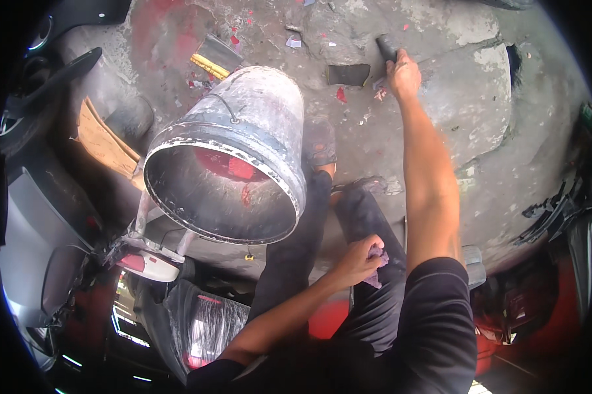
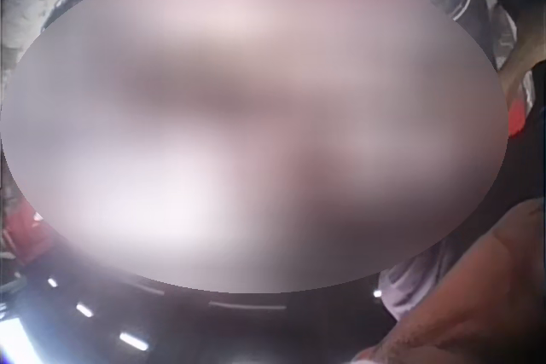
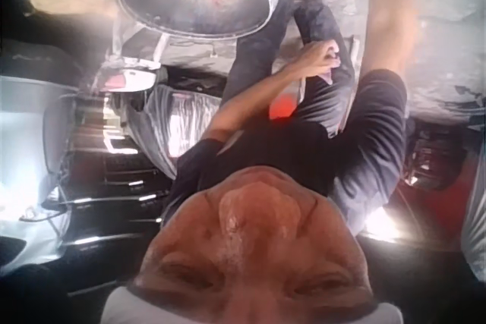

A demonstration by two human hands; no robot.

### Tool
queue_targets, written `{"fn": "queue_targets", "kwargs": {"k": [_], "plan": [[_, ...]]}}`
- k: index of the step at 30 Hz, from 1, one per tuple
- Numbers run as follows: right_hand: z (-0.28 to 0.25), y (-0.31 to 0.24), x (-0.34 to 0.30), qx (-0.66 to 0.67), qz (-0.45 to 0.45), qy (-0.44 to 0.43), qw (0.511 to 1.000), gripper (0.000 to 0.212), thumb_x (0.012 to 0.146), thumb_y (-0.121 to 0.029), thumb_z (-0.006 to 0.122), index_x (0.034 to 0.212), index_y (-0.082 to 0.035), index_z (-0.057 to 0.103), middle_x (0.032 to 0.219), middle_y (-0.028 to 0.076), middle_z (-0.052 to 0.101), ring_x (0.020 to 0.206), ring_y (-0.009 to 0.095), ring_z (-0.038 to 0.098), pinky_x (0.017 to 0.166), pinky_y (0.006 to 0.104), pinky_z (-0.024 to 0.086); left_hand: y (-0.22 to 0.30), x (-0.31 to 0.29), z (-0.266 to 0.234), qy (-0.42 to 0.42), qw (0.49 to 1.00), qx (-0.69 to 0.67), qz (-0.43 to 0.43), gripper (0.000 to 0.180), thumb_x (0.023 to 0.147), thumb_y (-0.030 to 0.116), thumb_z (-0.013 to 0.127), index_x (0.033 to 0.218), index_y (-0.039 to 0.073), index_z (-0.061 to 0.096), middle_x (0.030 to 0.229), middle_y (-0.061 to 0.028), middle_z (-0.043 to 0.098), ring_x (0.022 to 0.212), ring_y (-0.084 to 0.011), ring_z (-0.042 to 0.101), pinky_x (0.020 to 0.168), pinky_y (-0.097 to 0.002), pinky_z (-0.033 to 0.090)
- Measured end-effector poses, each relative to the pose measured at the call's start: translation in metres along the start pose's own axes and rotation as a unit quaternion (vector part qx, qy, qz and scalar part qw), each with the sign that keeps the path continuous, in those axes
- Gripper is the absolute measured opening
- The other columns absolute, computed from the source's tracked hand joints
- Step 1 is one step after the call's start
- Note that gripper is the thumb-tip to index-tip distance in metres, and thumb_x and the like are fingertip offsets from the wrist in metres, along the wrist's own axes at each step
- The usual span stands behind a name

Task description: The person sits on the floor and wipes a red car bumper with a cloth. They rotate the bumper to clean different sections, including the edges and inner surfaces, before placing it down and handling a bucket.

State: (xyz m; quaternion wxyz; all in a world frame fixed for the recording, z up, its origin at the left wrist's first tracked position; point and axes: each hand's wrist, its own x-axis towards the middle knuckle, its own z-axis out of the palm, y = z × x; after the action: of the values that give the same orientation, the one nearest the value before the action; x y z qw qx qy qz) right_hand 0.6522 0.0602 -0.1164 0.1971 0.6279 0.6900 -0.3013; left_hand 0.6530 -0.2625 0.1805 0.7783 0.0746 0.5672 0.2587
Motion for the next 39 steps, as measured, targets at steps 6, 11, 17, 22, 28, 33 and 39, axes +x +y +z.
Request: {"fn": "queue_targets", "kwargs": {"k": [6, 11, 17, 22, 28, 33, 39], "plan": [[0.037, -0.035, -0.089, 0.01, -0.341, 0.071, 0.937, 0.025, 0.075, -0.004, 0.074, 0.099, -0.007, 0.068, 0.148, 0.018, 0.051, 0.146, 0.042, 0.039, 0.116, 0.0583, 0.037, 0.006, 0.002, 0.001, 0.006, 0.999, -0.021, -0.024, 0.031, 0.087, 0.021, 0.073, 0.108, 0.004, 0.058, 0.09, -0.0209, 0.07, 0.086, -0.0423, 0.069, 0.074, -0.0479, 0.051], [0.044, -0.055, -0.062, -0.15, -0.334, 0.015, 0.93, 0.014, 0.089, -0.013, 0.061, 0.096, -0.005, 0.069, 0.125, 0.017, 0.062, 0.13, 0.038, 0.054, 0.113, 0.0616, 0.036, 0.022, 0.014, -0.008, 0.016, 1.0, 0.001, 0.011, 0.025, 0.088, 0.01, 0.065, 0.111, 0.001, 0.059, 0.091, -0.0162, 0.069, 0.084, -0.029, 0.07, 0.076, -0.0404, 0.054], [-0.073, -0.076, -0.111, 0.103, -0.152, 0.12, 0.976, 0.027, 0.081, -0.01, 0.072, 0.107, -0.001, 0.068, 0.104, 0.021, 0.067, 0.103, 0.042, 0.065, 0.093, 0.0492, 0.051, 0.019, 0.022, -0.03, 0.06, 0.975, -0.213, 0.025, 0.028, 0.09, -0.005, 0.059, 0.116, 0.002, 0.061, 0.101, -0.0109, 0.071, 0.088, -0.0188, 0.071, 0.073, -0.0306, 0.057], [-0.296, -0.096, -0.109, 0.281, -0.119, 0.188, 0.934, 0.052, 0.087, -0.021, 0.077, 0.133, -0.002, 0.063, 0.116, 0.019, 0.07, 0.104, 0.025, 0.067, 0.09, 0.0359, 0.053, 0.021, -0.029, -0.034, 0.099, 0.94, -0.324, 0.033, 0.024, 0.087, 0.002, 0.063, 0.111, 0.002, 0.067, 0.105, -0.0109, 0.07, 0.09, -0.0189, 0.07, 0.081, -0.0302, 0.056], [-0.388, -0.091, -0.087, 0.11, -0.186, 0.224, 0.95, 0.08, 0.094, -0.039, 0.07, 0.158, -0.006, 0.034, 0.141, 0.031, 0.056, 0.12, 0.038, 0.064, 0.104, 0.0451, 0.048, 0.057, -0.08, -0.037, 0.089, 0.907, -0.409, 0.044, 0.022, 0.086, 0.004, 0.066, 0.108, 0.001, 0.068, 0.1, -0.0074, 0.069, 0.094, -0.0165, 0.068, 0.085, -0.0297, 0.054], [-0.309, -0.127, -0.186, 0.234, -0.097, -0.135, 0.958, 0.06, 0.096, -0.033, 0.069, 0.144, -0.001, 0.053, 0.116, 0.023, 0.071, 0.092, 0.026, 0.072, 0.08, 0.0369, 0.057, 0.116, -0.129, -0.054, 0.119, 0.94, -0.32, 0.021, 0.035, 0.099, 0.038, 0.071, 0.095, 0.004, 0.069, 0.089, 0.0005, 0.065, 0.085, -0.0084, 0.055, 0.078, -0.0257, 0.043], [-0.177, -0.214, -0.269, 0.097, -0.189, -0.278, 0.937, 0.075, 0.093, -0.044, 0.073, 0.149, -0.001, 0.046, 0.134, 0.029, 0.062, 0.113, 0.038, 0.068, 0.096, 0.0451, 0.054, 0.038, -0.144, -0.118, 0.572, 0.742, -0.35, 0.009, 0.029, 0.098, 0.03, 0.074, 0.087, 0.005, 0.067, 0.083, -0.0045, 0.066, 0.074, -0.0123, 0.059, 0.073, -0.0284, 0.048]]}}
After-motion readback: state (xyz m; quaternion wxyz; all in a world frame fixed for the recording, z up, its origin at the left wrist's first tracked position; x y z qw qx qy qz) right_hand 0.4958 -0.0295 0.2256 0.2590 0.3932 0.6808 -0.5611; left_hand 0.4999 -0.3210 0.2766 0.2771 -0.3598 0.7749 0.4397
